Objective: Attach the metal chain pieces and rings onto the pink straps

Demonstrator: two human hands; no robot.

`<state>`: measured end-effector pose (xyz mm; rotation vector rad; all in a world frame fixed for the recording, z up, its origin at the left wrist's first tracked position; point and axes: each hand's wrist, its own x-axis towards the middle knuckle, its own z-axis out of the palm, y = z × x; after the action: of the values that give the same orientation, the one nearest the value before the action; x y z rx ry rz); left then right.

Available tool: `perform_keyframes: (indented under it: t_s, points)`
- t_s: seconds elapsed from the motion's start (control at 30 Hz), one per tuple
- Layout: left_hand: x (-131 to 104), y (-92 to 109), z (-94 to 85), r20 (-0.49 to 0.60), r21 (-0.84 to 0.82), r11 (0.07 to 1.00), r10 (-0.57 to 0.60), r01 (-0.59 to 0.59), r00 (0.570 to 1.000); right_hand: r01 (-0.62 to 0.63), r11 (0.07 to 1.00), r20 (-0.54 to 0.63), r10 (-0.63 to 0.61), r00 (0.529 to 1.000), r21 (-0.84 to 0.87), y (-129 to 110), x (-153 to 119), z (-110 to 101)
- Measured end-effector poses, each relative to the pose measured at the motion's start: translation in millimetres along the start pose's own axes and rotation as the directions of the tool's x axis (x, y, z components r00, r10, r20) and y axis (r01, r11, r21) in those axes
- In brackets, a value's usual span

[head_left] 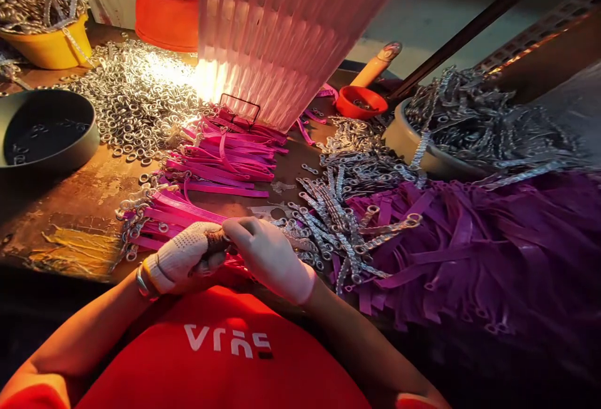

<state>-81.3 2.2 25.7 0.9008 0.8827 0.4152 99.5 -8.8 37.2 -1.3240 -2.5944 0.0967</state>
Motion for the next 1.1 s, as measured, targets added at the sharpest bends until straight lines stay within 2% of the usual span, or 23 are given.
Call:
perform_keyframes:
  t_s: [0.07,0.13,0.2,0.3,0.37,0.47,0.5,0.53,0.6,0.63,0.67,0.7,0.77,0.8,0.87,0.93,1.03,1.07,1.1]
  points:
    - [-0.4,0.8,0.8,-0.014,0.006,1.0,0.025,-0.025,1.0,0.013,1.0,-0.049,-0.013,0.999,0.007,3.1,-5.6,1.1]
    - [-1.2,2.2,1.8,-0.079,0.04,0.995,0.099,-0.096,0.992,0.0,1.0,-0.132,0.004,0.991,0.031,6.8,-11.3,3.2]
    - [-2.3,4.3,3.5,-0.101,0.113,0.981,0.167,-0.155,0.981,-0.014,0.994,-0.183,0.034,0.983,0.108,10.5,-15.2,4.8]
    - [-2.3,7.0,9.2,-0.048,0.219,0.957,0.205,-0.19,0.978,-0.014,0.961,-0.151,0.058,0.987,0.276,12.4,-18.1,6.1]
    - [0.3,8.0,15.1,-0.024,0.154,0.971,0.189,-0.183,0.982,-0.026,0.957,-0.195,0.085,0.977,0.288,10.4,-20.4,8.7]
    - [9.1,12.6,23.1,-0.04,-0.044,0.991,0.123,-0.125,0.992,-0.073,0.976,-0.398,0.151,0.905,0.204,7.4,-28.1,17.3]
    - [14.2,16.4,24.2,-0.048,-0.057,0.993,0.104,-0.107,0.993,-0.087,0.97,-0.436,0.181,0.882,0.226,8.3,-31.7,20.4]
    - [21.1,21.7,24.1,-0.038,-0.021,0.996,0.089,-0.09,0.995,-0.1,0.955,-0.442,0.22,0.87,0.279,10.8,-35.5,23.1]
    - [42.8,36.0,21.3,0.026,0.181,0.978,0.104,-0.107,0.994,-0.155,0.896,-0.404,0.335,0.851,0.417,20.7,-42.8,25.6]
    - [57.9,44.0,19.2,0.064,0.334,0.931,0.135,-0.149,0.989,-0.21,0.854,-0.379,0.414,0.827,0.476,27.6,-46.0,25.3]
    - [75.7,51.6,17.2,0.089,0.503,0.842,0.175,-0.196,0.981,-0.269,0.81,-0.365,0.497,0.787,0.521,35.1,-48.6,24.3]
    - [95.4,58.1,15.7,0.101,0.673,0.7,0.232,-0.238,0.967,-0.324,0.764,-0.363,0.576,0.733,0.557,42.6,-50.6,22.7]
    - [136.2,65.6,15.7,0.031,0.915,0.374,0.307,-0.15,0.951,-0.394,0.674,-0.356,0.695,0.625,0.625,55.5,-53.2,19.5]
    - [154.7,66.4,17.2,0.019,0.944,0.307,0.313,-0.12,0.95,-0.406,0.638,-0.339,0.727,0.597,0.654,60.4,-54.0,18.2]
    - [182.7,63.7,21.8,-0.004,0.968,0.24,0.308,-0.073,0.952,-0.407,0.604,-0.3,0.743,0.598,0.685,66.8,-55.1,17.1]
    - [194.8,60.0,25.3,-0.006,0.972,0.227,0.3,-0.065,0.954,-0.396,0.618,-0.279,0.716,0.64,0.679,70.2,-55.5,17.2]
    - [181.7,61.6,22.8,0.004,0.974,0.217,0.292,-0.07,0.956,-0.342,0.679,-0.317,0.651,0.69,0.649,71.4,-53.2,17.3]
    - [170.2,64.4,19.9,0.008,0.968,0.24,0.281,-0.078,0.96,-0.32,0.689,-0.325,0.633,0.703,0.65,70.6,-50.9,16.9]
    - [155.9,67.5,16.3,0.011,0.947,0.308,0.26,-0.094,0.965,-0.294,0.694,-0.327,0.614,0.718,0.657,69.0,-47.8,16.5]
